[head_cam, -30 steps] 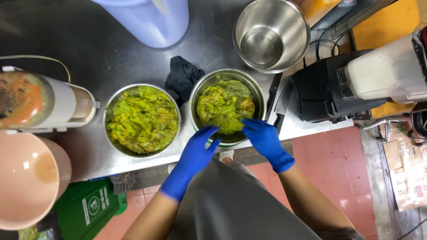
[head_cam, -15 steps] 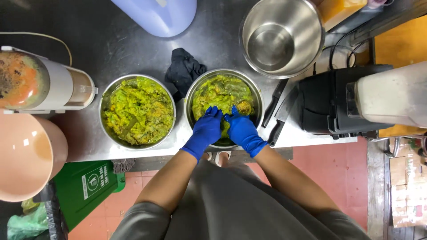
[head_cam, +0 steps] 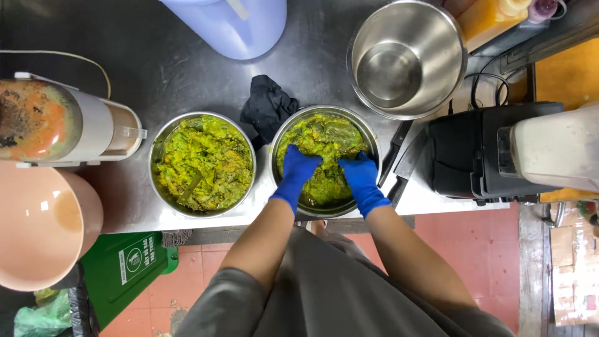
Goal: The person retrieves a bag of green food from a refrigerator, empties it into a metal bowl, and mixes the contents by hand. The person then transfers the mixture into a second metal bowl and continues mixing.
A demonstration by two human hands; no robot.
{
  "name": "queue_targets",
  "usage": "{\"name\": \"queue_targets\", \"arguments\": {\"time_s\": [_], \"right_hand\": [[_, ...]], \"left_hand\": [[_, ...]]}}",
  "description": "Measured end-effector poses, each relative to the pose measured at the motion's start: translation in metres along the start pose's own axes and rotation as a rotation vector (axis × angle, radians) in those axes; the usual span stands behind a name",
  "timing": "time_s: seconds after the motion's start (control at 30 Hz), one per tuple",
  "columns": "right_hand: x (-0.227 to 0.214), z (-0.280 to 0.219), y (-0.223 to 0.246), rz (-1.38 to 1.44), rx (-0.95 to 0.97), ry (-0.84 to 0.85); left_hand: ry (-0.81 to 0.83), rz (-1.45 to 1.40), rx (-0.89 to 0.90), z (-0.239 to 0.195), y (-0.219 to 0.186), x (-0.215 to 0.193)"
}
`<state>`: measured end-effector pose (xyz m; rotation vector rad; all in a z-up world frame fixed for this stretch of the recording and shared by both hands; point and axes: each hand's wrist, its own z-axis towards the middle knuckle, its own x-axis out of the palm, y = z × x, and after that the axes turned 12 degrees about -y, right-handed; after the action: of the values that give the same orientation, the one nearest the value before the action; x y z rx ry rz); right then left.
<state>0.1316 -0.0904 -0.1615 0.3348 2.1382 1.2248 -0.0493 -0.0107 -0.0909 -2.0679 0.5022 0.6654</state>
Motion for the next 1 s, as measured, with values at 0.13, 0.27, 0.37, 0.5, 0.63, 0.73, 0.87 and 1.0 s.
{"name": "queue_targets", "arguments": {"time_s": [0.13, 0.27, 0.37, 0.5, 0.63, 0.73, 0.87, 1.0], "right_hand": [[0.003, 0.011, 0.037, 0.13, 0.422, 0.102], [0.0, 0.009, 0.049, 0.118, 0.408, 0.17], [0.003, 0.011, 0.045, 0.119, 0.466, 0.15], [0.002, 0.015, 0.044, 0.144, 0.555, 0.131], [0.008, 0.003, 0.04, 0.133, 0.526, 0.066], [0.005, -0.002, 0.045, 0.164, 0.537, 0.052], [0.0, -0.006, 0.058, 0.159, 0.482, 0.065], [-0.002, -0.023, 0.062, 0.322, 0.444, 0.019]], "left_hand": [[0.083, -0.125, -0.141, 0.022, 0.011, 0.003], [0.203, -0.172, -0.2, 0.03, 0.015, 0.003], [0.248, -0.469, -0.162, 0.034, 0.029, 0.009], [0.155, -0.503, -0.196, 0.039, 0.039, 0.028], [0.13, -0.393, -0.142, 0.031, 0.037, 0.024], [0.059, -0.176, -0.118, 0.023, 0.023, 0.015], [0.075, -0.174, -0.089, 0.022, 0.027, 0.011], [0.27, -0.698, -0.137, 0.033, 0.064, 0.02]]}}
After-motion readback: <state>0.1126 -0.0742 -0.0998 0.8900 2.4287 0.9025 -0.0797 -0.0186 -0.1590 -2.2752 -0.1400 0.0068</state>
